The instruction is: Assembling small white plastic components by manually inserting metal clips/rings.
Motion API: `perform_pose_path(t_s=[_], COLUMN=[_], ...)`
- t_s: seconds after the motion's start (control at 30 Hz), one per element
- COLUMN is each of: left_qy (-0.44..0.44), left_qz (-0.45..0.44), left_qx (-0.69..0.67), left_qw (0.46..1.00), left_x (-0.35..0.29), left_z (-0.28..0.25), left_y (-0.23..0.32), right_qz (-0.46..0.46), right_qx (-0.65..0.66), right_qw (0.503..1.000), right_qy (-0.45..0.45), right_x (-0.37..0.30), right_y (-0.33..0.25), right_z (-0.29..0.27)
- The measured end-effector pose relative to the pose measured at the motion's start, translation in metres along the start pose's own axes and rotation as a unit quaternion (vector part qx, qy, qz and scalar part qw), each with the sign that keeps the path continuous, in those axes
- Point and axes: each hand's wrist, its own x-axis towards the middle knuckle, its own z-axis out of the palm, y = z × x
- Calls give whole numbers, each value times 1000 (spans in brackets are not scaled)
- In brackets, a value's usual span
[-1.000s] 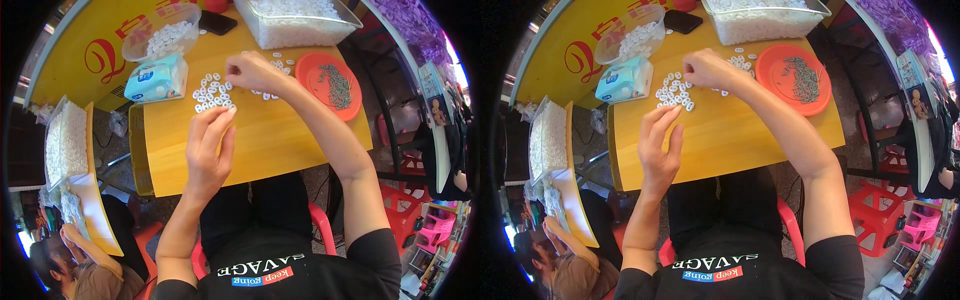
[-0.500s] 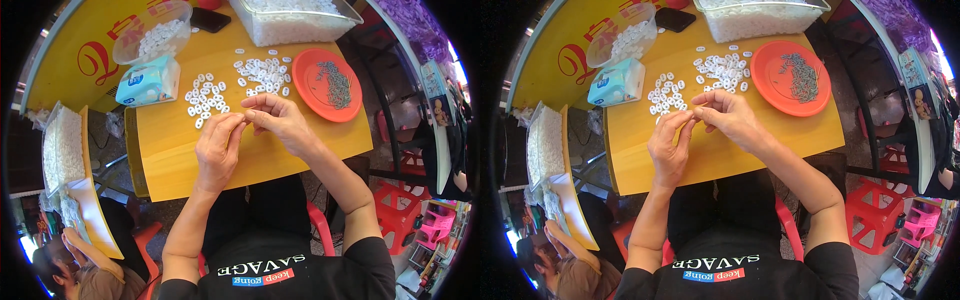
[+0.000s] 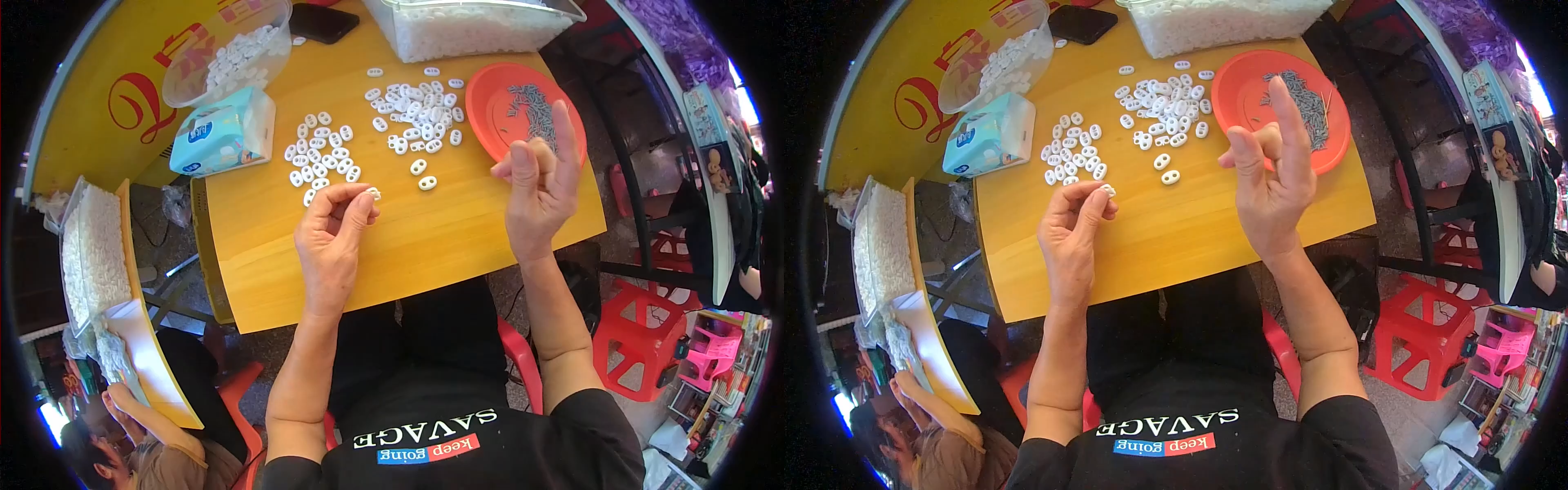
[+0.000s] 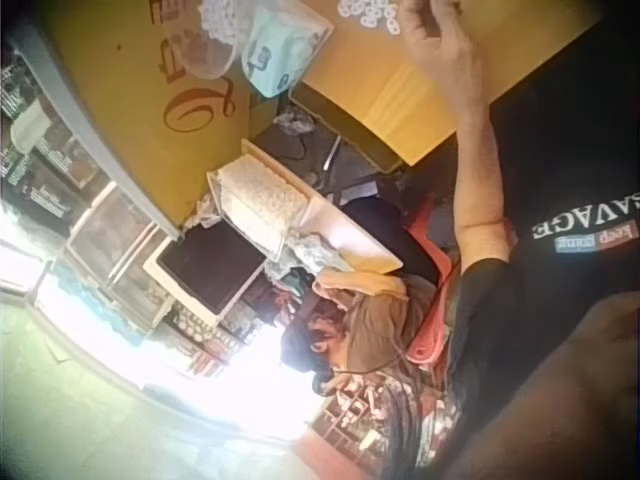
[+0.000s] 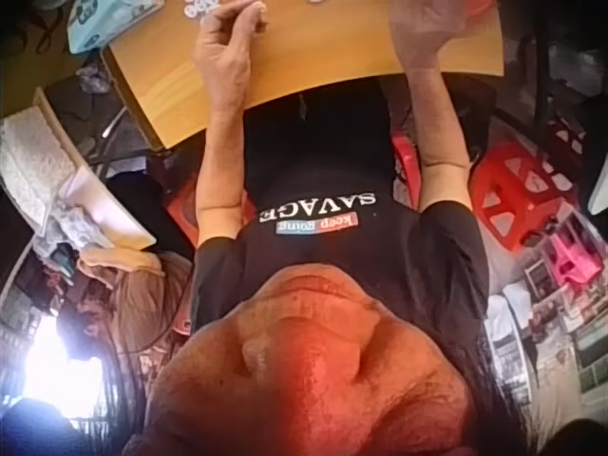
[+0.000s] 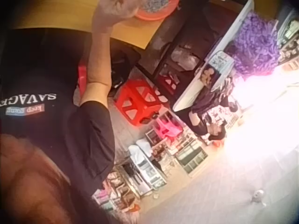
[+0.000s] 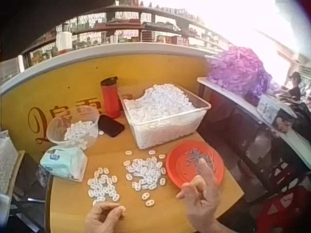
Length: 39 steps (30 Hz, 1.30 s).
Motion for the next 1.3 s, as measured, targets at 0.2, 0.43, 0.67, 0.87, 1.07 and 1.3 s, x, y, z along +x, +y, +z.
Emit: perform_pose_path(t_s=[0.2,0.43,0.67,0.87,1.07,1.3], left_qy=[3,-1,-5,-17,-24,-35], left_qz=[-75,-89,-74,-61,-59,-51], left_qx=[-148,-203,-192,-156,-138,-146], left_qw=[986,975,979,986,988,987], left_x=[1,-1,-3,-4,-4,-3], left_z=[-6,-7,-7,-7,-6,-8], left_y=[-5,-7,-9,-12,-12,-13], right_qz=[41,24,-5,-53,-80,-54], right_qx=[-11,-199,-263,-206,-292,-323], right_qw=[996,945,916,936,889,850], right_qy=[-76,-260,-301,-282,-344,-414], right_x=[-4,-6,-7,3,37,50], right_y=[-2,1,-1,1,19,19], right_z=[11,15,18,30,52,67])
